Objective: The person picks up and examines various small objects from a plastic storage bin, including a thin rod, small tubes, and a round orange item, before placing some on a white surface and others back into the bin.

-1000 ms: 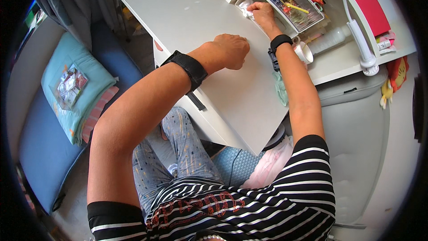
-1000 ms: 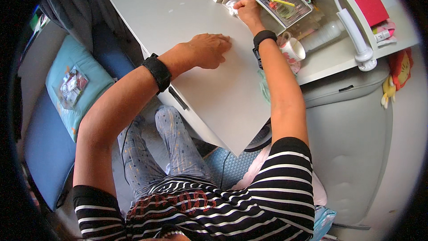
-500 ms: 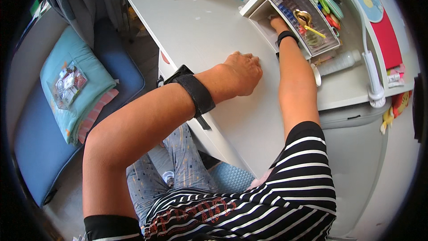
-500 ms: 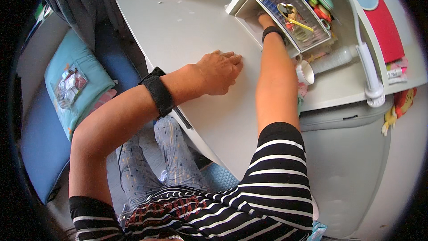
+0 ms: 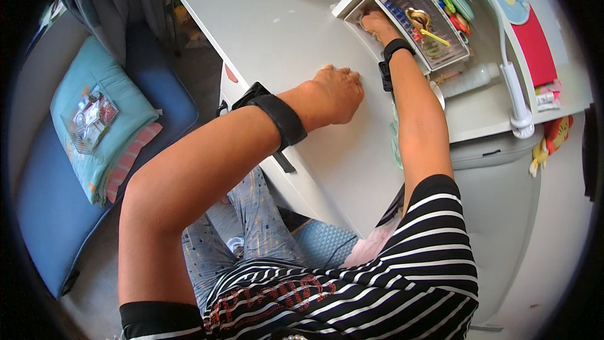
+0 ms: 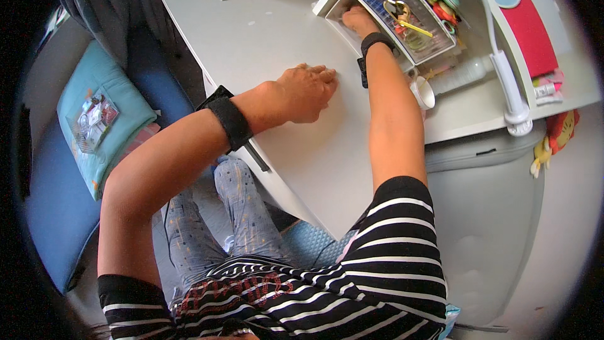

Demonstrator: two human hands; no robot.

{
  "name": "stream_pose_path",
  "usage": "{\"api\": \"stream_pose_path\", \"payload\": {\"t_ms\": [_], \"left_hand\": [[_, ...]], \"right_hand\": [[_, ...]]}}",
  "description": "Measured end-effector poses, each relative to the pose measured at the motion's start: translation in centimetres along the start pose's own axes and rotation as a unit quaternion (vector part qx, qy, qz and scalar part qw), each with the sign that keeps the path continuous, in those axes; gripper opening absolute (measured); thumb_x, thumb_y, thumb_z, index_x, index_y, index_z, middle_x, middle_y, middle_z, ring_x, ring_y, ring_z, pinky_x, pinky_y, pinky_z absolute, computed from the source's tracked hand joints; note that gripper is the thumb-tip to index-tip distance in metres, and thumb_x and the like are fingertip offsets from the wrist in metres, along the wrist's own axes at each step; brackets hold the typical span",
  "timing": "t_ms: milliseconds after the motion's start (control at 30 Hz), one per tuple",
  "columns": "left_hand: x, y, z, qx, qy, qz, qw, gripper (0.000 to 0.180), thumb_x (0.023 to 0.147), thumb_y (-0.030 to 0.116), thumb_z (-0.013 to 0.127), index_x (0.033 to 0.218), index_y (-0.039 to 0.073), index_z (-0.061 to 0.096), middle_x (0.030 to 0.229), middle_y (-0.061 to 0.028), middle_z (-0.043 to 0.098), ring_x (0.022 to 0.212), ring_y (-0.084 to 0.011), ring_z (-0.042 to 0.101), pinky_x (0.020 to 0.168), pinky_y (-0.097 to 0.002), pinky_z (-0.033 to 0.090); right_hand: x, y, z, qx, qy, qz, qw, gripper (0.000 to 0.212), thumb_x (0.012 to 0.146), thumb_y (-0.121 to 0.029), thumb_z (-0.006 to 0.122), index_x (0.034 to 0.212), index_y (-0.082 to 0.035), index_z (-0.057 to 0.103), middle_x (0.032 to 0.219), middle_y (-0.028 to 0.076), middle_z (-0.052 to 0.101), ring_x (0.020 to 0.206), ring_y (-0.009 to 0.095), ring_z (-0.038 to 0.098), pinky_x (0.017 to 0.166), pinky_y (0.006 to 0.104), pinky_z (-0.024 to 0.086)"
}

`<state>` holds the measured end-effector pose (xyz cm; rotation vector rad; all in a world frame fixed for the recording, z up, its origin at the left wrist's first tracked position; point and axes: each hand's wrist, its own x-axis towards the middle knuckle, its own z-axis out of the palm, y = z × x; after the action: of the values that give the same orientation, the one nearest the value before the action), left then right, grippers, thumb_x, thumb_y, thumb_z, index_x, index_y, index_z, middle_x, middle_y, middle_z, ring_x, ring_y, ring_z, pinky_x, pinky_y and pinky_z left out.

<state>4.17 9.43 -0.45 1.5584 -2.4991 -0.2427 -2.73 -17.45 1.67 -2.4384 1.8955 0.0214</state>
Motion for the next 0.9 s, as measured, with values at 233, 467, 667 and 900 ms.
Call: {"api": "stream_pose_path", "payload": {"t_ms": [233,467,667,900], "left_hand": [[-0.4,-1.0,0.3,-0.027,-0.01,-0.009,1.0,0.044,0.084,0.02,0.055,0.125,0.003,0.05,0.139,-0.0143,0.042,0.132,-0.0283,0.037,0.105,-0.0388,0.033],[0.0,-1.2,1.0,-0.058,0.026,0.021,0.998,0.043,0.085,0.016,0.054,0.126,0.006,0.048,0.14,-0.015,0.041,0.132,-0.03,0.037,0.107,-0.0395,0.032],[-0.1,-0.7,0.8,-0.046,0.027,0.01,0.999,0.044,0.086,0.012,0.051,0.129,0.005,0.046,0.141,-0.0155,0.041,0.132,-0.0302,0.036,0.107,-0.0407,0.031],[-0.1,-1.4,1.5,-0.045,0.066,0.016,0.997,0.037,0.087,0.011,0.048,0.124,0.003,0.047,0.139,-0.0159,0.042,0.132,-0.0317,0.036,0.107,-0.0417,0.031]], "right_hand": [[-6.6,0.0,0.5,0.041,0.048,-0.273,0.96,0.036,0.074,-0.005,0.052,0.107,-0.008,0.067,0.099,0.021,0.065,0.086,0.033,0.063,0.079,0.0368,0.049],[-10.0,2.9,1.4,-0.057,0.179,-0.281,0.941,0.02,0.079,-0.002,0.053,0.093,-0.002,0.067,0.09,0.025,0.064,0.091,0.042,0.061,0.082,0.0455,0.05],[-16.1,5.2,0.2,-0.134,0.159,-0.273,0.939,0.016,0.081,-0.004,0.049,0.081,0.003,0.063,0.084,0.028,0.062,0.082,0.044,0.062,0.073,0.0475,0.052],[-18.5,6.4,-2.4,-0.116,0.231,-0.247,0.934,0.016,0.08,-0.003,0.048,0.083,0.004,0.062,0.086,0.028,0.063,0.08,0.042,0.063,0.068,0.0461,0.053]]}}
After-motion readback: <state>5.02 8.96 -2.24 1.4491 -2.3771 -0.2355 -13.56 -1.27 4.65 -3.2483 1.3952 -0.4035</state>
